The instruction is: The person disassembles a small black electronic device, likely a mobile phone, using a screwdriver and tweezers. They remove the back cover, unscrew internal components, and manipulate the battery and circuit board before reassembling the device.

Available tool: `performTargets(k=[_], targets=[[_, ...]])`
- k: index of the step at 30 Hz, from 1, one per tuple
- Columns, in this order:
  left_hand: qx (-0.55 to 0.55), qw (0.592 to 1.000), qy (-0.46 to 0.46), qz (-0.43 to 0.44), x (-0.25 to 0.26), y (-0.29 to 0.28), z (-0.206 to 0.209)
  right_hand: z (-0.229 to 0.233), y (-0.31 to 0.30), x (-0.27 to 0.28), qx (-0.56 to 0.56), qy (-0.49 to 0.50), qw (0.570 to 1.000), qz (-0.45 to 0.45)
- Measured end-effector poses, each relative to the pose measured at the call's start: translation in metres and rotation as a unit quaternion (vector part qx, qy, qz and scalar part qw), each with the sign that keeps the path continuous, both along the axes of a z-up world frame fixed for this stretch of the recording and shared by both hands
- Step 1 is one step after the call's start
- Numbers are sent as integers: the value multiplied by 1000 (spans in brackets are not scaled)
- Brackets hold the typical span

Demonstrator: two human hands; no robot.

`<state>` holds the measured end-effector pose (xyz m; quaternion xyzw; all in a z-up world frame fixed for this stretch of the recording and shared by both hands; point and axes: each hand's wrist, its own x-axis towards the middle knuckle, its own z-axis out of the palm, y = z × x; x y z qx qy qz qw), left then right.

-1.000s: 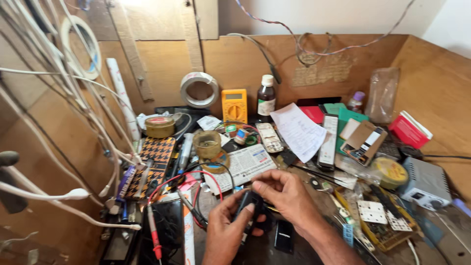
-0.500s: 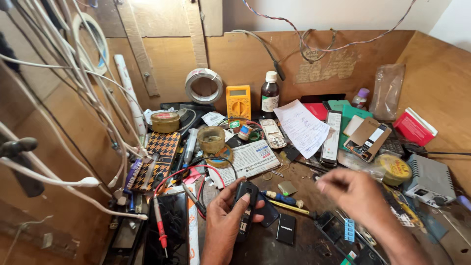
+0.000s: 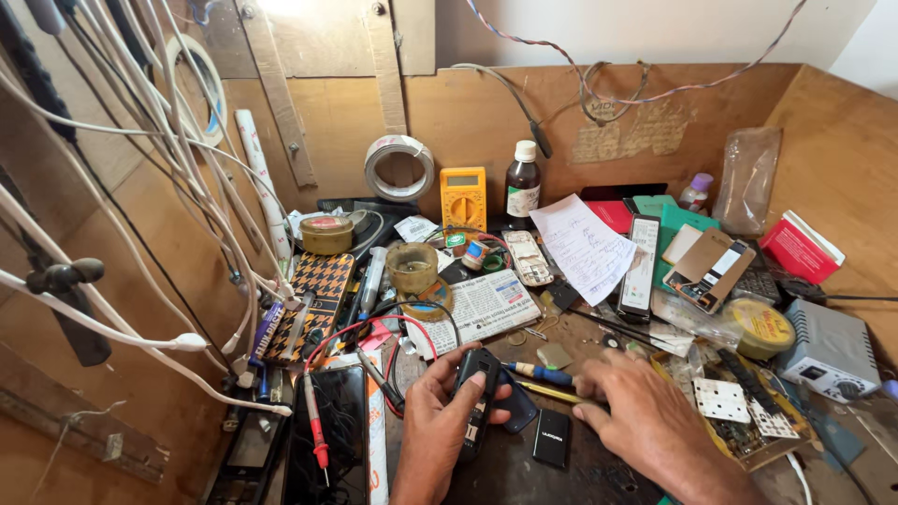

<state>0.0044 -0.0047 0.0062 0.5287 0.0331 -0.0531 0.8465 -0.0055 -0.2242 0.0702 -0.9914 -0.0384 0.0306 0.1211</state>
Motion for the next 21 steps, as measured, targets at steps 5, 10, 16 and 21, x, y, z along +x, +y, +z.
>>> performTargets(k=[5,10,16,21], targets=[[17,1000,-1,-1,-1,0,-1,-14,-6,4,-10,-36,998,53],[18,1000,-1,-7,2,0,-3,-2,-18,17,17,33,999,-36],[28,999,-13,-20,5,-1,-9,12,-11,14,329,-153,931,43],[23,999,-25,-20,5,-1,-15,-2,26,20,508,-192,831,118]])
